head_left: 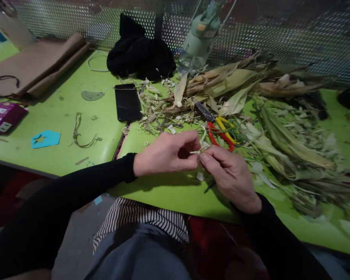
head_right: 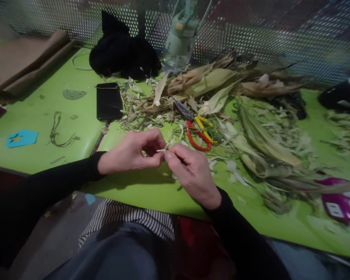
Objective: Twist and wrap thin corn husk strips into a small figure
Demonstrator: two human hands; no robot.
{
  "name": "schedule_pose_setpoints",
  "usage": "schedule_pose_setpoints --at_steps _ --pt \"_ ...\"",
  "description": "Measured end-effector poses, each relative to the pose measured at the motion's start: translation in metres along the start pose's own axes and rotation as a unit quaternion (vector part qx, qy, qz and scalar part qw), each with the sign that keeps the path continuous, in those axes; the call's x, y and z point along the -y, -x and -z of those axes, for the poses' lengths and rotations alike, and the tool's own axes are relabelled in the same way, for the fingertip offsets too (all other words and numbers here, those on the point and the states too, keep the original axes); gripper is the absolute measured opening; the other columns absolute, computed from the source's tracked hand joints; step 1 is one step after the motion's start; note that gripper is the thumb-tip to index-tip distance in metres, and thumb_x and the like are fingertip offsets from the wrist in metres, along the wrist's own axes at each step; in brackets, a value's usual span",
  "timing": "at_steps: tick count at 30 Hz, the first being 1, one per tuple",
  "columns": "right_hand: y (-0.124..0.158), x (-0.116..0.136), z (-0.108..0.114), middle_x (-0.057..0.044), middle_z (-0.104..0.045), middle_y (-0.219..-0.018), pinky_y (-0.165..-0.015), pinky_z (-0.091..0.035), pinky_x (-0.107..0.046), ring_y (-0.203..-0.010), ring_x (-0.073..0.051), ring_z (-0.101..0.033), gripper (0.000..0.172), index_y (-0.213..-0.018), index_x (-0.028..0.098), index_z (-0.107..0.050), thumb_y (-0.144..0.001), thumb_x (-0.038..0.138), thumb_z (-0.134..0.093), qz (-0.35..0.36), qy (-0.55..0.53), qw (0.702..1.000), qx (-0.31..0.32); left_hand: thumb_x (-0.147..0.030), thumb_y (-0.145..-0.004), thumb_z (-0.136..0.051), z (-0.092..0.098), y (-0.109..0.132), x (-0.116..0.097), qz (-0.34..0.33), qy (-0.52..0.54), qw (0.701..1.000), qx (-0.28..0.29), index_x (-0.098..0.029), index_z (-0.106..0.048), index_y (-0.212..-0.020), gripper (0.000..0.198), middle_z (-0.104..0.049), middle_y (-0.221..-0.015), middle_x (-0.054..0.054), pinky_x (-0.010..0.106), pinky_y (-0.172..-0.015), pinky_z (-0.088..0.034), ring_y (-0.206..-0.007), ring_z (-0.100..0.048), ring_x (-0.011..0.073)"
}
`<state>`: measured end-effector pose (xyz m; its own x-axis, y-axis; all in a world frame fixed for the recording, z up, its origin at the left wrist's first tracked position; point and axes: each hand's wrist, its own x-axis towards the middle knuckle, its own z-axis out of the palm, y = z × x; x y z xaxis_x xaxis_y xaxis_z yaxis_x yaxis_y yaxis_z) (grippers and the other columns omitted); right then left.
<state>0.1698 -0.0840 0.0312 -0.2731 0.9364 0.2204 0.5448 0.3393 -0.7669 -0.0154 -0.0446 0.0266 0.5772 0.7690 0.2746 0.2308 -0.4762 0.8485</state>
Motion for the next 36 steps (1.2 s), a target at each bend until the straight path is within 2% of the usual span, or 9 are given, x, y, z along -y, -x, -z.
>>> schedule_pose_setpoints --at_steps 7,10,12,15,22,26,29,33,36 --pt "0.004 -0.001 -0.005 0.005 -0.035 -0.051 -0.049 -0.027 -0.029 -0.046 -0.01 -0.031 0.032 -0.061 0.023 -0.046 -0.092 0.026 -0.055 0.045 0.035 0.997 -0.042 -0.022 -0.079 -0.06 0.001 -0.001 0.002 0.009 0.027 1.0 0.013 -0.017 -0.051 -0.08 0.01 -0.054 -0.066 -0.005 0.018 -0.057 -0.039 -0.06 -0.048 0.0056" --pt "0.0 -0.006 -0.005 0.005 -0.035 -0.052 -0.047 -0.027 -0.029 -0.047 -0.011 -0.031 0.033 -0.061 0.023 -0.045 -0.093 0.028 -0.054 0.018 -0.002 0.999 -0.042 -0.023 -0.08 -0.062 0.003 -0.005 0.008 0.038 0.092 0.995 0.022 -0.016 -0.054 -0.085 0.011 -0.059 -0.071 -0.003 0.02 -0.063 -0.043 -0.064 -0.053 0.0067" --pt "-0.002 -0.01 -0.003 0.004 -0.038 -0.054 -0.047 -0.027 -0.029 -0.048 -0.011 -0.034 0.034 -0.061 0.023 -0.045 -0.094 0.03 -0.052 -0.007 -0.044 0.998 -0.047 -0.032 -0.083 -0.065 0.005 -0.008 0.01 0.065 0.167 0.983 0.041 -0.014 -0.054 -0.088 0.021 -0.063 -0.076 0.0 0.021 -0.066 -0.047 -0.068 -0.057 0.0082" --pt "-0.005 -0.013 0.0 0.003 -0.04 -0.055 -0.048 -0.028 -0.029 -0.049 -0.012 -0.035 0.035 -0.061 0.023 -0.046 -0.094 0.031 -0.051 -0.021 -0.083 0.995 -0.056 -0.042 -0.087 -0.064 0.009 -0.009 0.008 0.093 0.196 0.975 0.057 -0.014 -0.055 -0.089 0.029 -0.064 -0.076 0.002 0.022 -0.064 -0.047 -0.066 -0.058 0.0083" --pt "-0.007 -0.008 0.005 0.004 -0.04 -0.055 -0.05 -0.03 -0.028 -0.05 -0.011 -0.037 0.034 -0.06 0.022 -0.045 -0.092 0.029 -0.053 -0.003 -0.054 0.999 0.003 -0.038 -0.094 -0.056 0.012 -0.007 0.003 0.1 0.177 0.969 0.138 -0.013 -0.057 -0.083 0.027 -0.066 -0.075 0.002 0.022 -0.066 -0.05 -0.066 -0.06 0.0082" --pt "-0.007 -0.008 0.005 0.002 -0.044 -0.059 -0.051 -0.032 -0.028 -0.053 -0.012 -0.041 0.034 -0.064 0.022 -0.049 -0.096 0.032 -0.049 -0.013 -0.051 0.999 -0.003 -0.03 -0.094 -0.054 0.01 -0.006 0.002 0.086 0.161 0.975 0.128 -0.013 -0.057 -0.084 0.02 -0.066 -0.075 0.001 0.021 -0.067 -0.048 -0.067 -0.059 0.0076" --pt "-0.006 -0.008 0.005 0.002 -0.045 -0.059 -0.052 -0.032 -0.028 -0.054 -0.012 -0.041 0.036 -0.065 0.022 -0.051 -0.096 0.04 -0.052 -0.015 -0.046 0.999 0.001 -0.031 -0.094 -0.055 0.009 -0.004 -0.001 0.079 0.138 0.979 0.124 -0.014 -0.057 -0.08 0.022 -0.063 -0.071 -0.001 0.02 -0.063 -0.044 -0.063 -0.056 0.007" --pt "-0.004 -0.008 0.004 0.002 -0.045 -0.059 -0.05 -0.033 -0.028 -0.053 -0.012 -0.04 0.042 -0.065 0.022 -0.05 -0.096 0.05 -0.052 -0.02 -0.085 0.996 0.008 -0.033 -0.094 -0.055 0.01 -0.003 -0.003 0.077 0.179 0.972 0.129 -0.015 -0.054 -0.078 0.024 -0.059 -0.068 -0.002 0.019 -0.06 -0.043 -0.061 -0.054 0.0062" --pt "-0.003 -0.01 0.003 0.003 -0.046 -0.063 -0.048 -0.033 -0.027 -0.052 -0.011 -0.039 0.038 -0.073 0.023 -0.054 -0.096 0.053 -0.052 -0.038 -0.121 0.991 -0.033 -0.034 -0.095 -0.054 0.01 -0.003 -0.002 0.081 0.198 0.97 0.119 -0.016 -0.052 -0.08 0.023 -0.057 -0.068 -0.002 0.019 -0.06 -0.044 -0.061 -0.053 0.0063"
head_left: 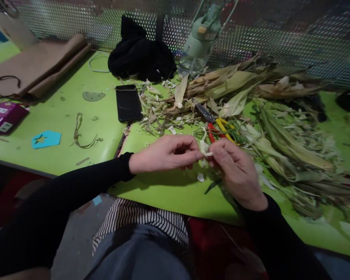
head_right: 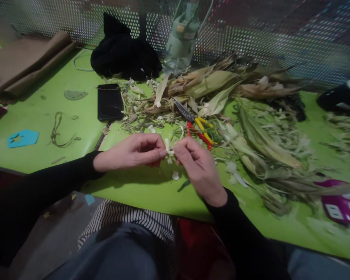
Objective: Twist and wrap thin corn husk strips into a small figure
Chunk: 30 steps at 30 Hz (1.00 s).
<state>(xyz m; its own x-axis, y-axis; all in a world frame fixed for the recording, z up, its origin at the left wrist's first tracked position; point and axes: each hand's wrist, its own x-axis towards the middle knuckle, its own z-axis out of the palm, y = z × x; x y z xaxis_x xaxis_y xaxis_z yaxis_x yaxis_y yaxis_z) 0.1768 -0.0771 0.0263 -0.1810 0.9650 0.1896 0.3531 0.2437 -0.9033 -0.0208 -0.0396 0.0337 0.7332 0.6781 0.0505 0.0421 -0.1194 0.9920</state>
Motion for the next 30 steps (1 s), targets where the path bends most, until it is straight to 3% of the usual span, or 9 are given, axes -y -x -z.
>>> schedule_pose_setpoints --at_steps 2,5,8,13,17,21,30 --pt "0.0 -0.001 -0.001 0.002 -0.052 -0.07 -0.049 -0.036 -0.027 -0.055 -0.012 -0.044 0.029 -0.086 0.024 -0.058 -0.092 0.053 -0.058 0.001 0.002 1.0 -0.029 -0.032 -0.094 -0.053 0.0 0.0 0.001 -0.004 -0.033 0.999 -0.02 -0.016 -0.052 -0.082 0.02 -0.056 -0.069 -0.002 0.019 -0.06 -0.043 -0.062 -0.053 0.0066" --pt "-0.002 0.0 -0.001 -0.002 -0.061 -0.084 -0.058 -0.045 -0.029 -0.066 -0.015 -0.054 0.027 -0.1 0.025 -0.063 -0.088 0.048 -0.067 0.009 0.047 0.999 -0.013 -0.028 -0.094 -0.052 -0.001 0.001 0.001 -0.016 -0.099 0.994 -0.04 -0.016 -0.054 -0.084 0.016 -0.058 -0.071 -0.002 0.02 -0.061 -0.042 -0.064 -0.053 0.0074" --pt "-0.003 0.002 -0.002 -0.004 -0.062 -0.088 -0.064 -0.049 -0.034 -0.073 -0.018 -0.058 0.017 -0.094 0.025 -0.066 -0.088 0.041 -0.068 0.051 0.096 0.994 -0.006 -0.026 -0.093 -0.051 -0.003 0.003 0.0 -0.025 -0.145 0.987 -0.064 -0.015 -0.056 -0.083 0.016 -0.059 -0.071 -0.001 0.021 -0.061 -0.04 -0.063 -0.051 0.0077" --pt "-0.003 0.001 -0.001 -0.004 -0.064 -0.086 -0.06 -0.048 -0.032 -0.07 -0.017 -0.058 0.009 -0.092 0.026 -0.066 -0.087 0.034 -0.069 0.096 0.105 0.99 -0.017 -0.027 -0.092 -0.053 -0.004 0.004 -0.004 -0.02 -0.147 0.985 -0.09 -0.014 -0.058 -0.082 0.017 -0.059 -0.069 -0.002 0.021 -0.061 -0.038 -0.063 -0.049 0.008" --pt "-0.002 -0.003 0.0 -0.004 -0.065 -0.095 -0.059 -0.05 -0.03 -0.073 -0.016 -0.06 0.019 -0.1 0.026 -0.066 -0.085 0.037 -0.072 0.073 0.043 0.996 0.014 -0.03 -0.091 -0.053 0.003 0.004 -0.009 0.028 -0.057 0.997 -0.04 -0.014 -0.059 -0.083 0.019 -0.061 -0.073 0.0 0.021 -0.061 -0.04 -0.064 -0.052 0.0082" --pt "-0.003 -0.003 0.0 -0.003 -0.065 -0.091 -0.059 -0.05 -0.027 -0.075 -0.015 -0.061 0.014 -0.096 0.025 -0.067 -0.085 0.032 -0.071 0.077 0.031 0.994 0.068 -0.026 -0.087 -0.057 0.009 0.003 -0.01 0.088 -0.021 0.996 0.024 -0.014 -0.059 -0.079 0.015 -0.06 -0.069 -0.003 0.019 -0.057 -0.036 -0.06 -0.047 0.0061" --pt "-0.002 0.005 0.0 0.001 -0.061 -0.073 -0.051 -0.046 -0.023 -0.057 -0.011 -0.056 0.007 -0.082 0.023 -0.059 -0.081 0.022 -0.067 0.045 0.052 0.99 0.123 -0.025 -0.08 -0.058 0.005 0.004 -0.008 0.121 0.012 0.992 0.029 -0.015 -0.055 -0.072 0.013 -0.05 -0.063 -0.006 0.02 -0.055 -0.03 -0.058 -0.04 0.0055"
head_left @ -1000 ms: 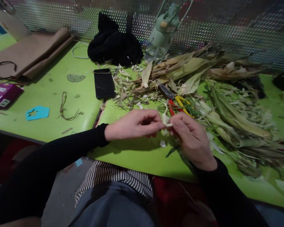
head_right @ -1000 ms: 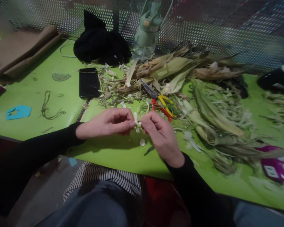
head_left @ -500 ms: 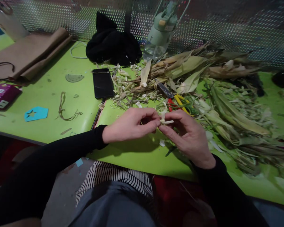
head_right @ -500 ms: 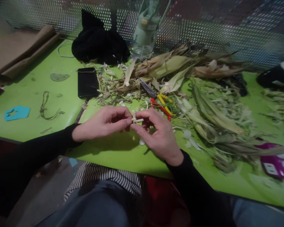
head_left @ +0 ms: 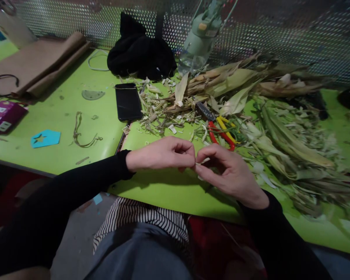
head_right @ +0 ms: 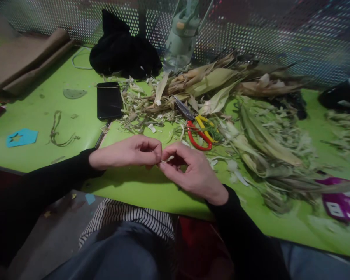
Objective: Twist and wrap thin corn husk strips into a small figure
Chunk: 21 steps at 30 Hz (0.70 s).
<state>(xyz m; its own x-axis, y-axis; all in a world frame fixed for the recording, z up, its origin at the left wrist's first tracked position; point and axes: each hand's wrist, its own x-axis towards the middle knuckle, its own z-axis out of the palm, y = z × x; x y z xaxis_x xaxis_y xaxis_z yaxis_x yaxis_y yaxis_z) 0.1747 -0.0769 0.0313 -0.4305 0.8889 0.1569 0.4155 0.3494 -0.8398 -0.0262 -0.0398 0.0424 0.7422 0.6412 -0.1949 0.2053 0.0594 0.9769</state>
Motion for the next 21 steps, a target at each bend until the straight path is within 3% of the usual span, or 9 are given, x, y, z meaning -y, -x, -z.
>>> schedule_pose_setpoints --at_steps 7,11,17,21 --pt "0.0 0.004 0.0 0.004 -0.056 -0.065 -0.047 -0.039 -0.02 -0.052 -0.007 -0.048 0.009 -0.076 0.021 -0.057 -0.075 0.012 -0.059 -0.007 0.039 0.999 0.02 -0.023 -0.073 -0.061 -0.008 0.001 0.003 -0.089 -0.159 0.98 -0.079 -0.016 -0.047 -0.062 0.019 -0.043 -0.058 -0.007 0.022 -0.054 -0.025 -0.057 -0.036 0.0055" --pt "0.0 0.007 0.0 0.006 -0.052 -0.06 -0.044 -0.036 -0.019 -0.048 -0.006 -0.045 0.01 -0.075 0.021 -0.056 -0.074 0.011 -0.059 -0.019 0.029 0.999 0.025 -0.021 -0.073 -0.061 -0.01 0.003 0.003 -0.121 -0.214 0.965 -0.094 -0.016 -0.047 -0.062 0.019 -0.043 -0.057 -0.007 0.023 -0.054 -0.024 -0.055 -0.035 0.0051" --pt "0.002 0.011 0.003 0.006 -0.053 -0.061 -0.042 -0.038 -0.018 -0.047 -0.006 -0.046 0.01 -0.078 0.021 -0.056 -0.08 0.02 -0.066 -0.089 -0.038 0.995 0.012 -0.021 -0.077 -0.059 -0.003 0.001 0.003 -0.101 -0.167 0.977 -0.084 -0.016 -0.053 -0.068 0.012 -0.05 -0.061 -0.006 0.021 -0.057 -0.031 -0.058 -0.041 0.006" --pt "0.002 0.012 0.003 0.004 -0.058 -0.063 -0.045 -0.048 -0.019 -0.048 -0.008 -0.055 0.014 -0.09 0.021 -0.059 -0.089 0.033 -0.065 -0.135 -0.114 0.983 -0.041 -0.028 -0.089 -0.053 0.005 -0.001 0.002 -0.074 -0.109 0.99 -0.051 -0.014 -0.061 -0.083 0.017 -0.06 -0.075 -0.001 0.021 -0.064 -0.038 -0.068 -0.051 0.0083"
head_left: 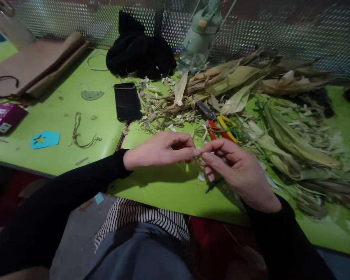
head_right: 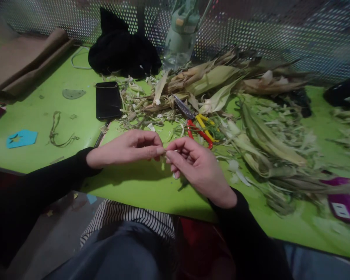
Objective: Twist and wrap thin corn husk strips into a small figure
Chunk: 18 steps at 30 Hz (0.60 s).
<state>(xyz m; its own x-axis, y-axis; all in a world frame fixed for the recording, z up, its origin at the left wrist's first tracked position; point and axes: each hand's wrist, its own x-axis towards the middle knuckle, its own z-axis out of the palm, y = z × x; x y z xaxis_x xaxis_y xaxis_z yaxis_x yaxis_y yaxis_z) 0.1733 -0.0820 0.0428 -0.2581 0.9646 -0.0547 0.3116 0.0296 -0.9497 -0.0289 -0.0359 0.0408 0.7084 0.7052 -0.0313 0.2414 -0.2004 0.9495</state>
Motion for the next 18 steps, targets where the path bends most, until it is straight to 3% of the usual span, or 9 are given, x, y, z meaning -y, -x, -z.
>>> schedule_pose_setpoints --at_steps 5,13,18 --pt "-0.0018 -0.0016 -0.0017 0.002 -0.063 -0.068 -0.051 -0.054 -0.019 -0.054 -0.009 -0.062 0.015 -0.095 0.021 -0.061 -0.093 0.035 -0.063 0.008 -0.032 0.999 -0.04 -0.042 -0.09 -0.06 -0.0011 -0.0019 0.0017 0.016 -0.001 1.0 0.001 -0.014 -0.062 -0.086 0.029 -0.06 -0.076 -0.001 0.022 -0.062 -0.038 -0.068 -0.05 0.0091" --pt "-0.004 -0.006 -0.0008 0.003 -0.063 -0.068 -0.049 -0.052 -0.02 -0.051 -0.009 -0.06 0.013 -0.092 0.022 -0.062 -0.092 0.034 -0.065 0.024 0.013 0.998 -0.055 -0.027 -0.09 -0.06 -0.0041 -0.0038 0.0066 -0.047 -0.017 0.996 -0.07 -0.014 -0.062 -0.088 0.013 -0.065 -0.089 0.002 0.022 -0.073 -0.044 -0.081 -0.057 0.0104" --pt "-0.004 -0.0067 -0.0007 0.003 -0.062 -0.066 -0.047 -0.048 -0.02 -0.049 -0.008 -0.057 0.014 -0.092 0.021 -0.061 -0.092 0.035 -0.064 0.028 0.039 0.998 -0.047 -0.032 -0.091 -0.06 -0.0071 -0.0025 0.0059 -0.026 -0.022 0.998 -0.057 -0.014 -0.06 -0.087 0.018 -0.06 -0.078 -0.001 0.022 -0.063 -0.038 -0.067 -0.049 0.0083"
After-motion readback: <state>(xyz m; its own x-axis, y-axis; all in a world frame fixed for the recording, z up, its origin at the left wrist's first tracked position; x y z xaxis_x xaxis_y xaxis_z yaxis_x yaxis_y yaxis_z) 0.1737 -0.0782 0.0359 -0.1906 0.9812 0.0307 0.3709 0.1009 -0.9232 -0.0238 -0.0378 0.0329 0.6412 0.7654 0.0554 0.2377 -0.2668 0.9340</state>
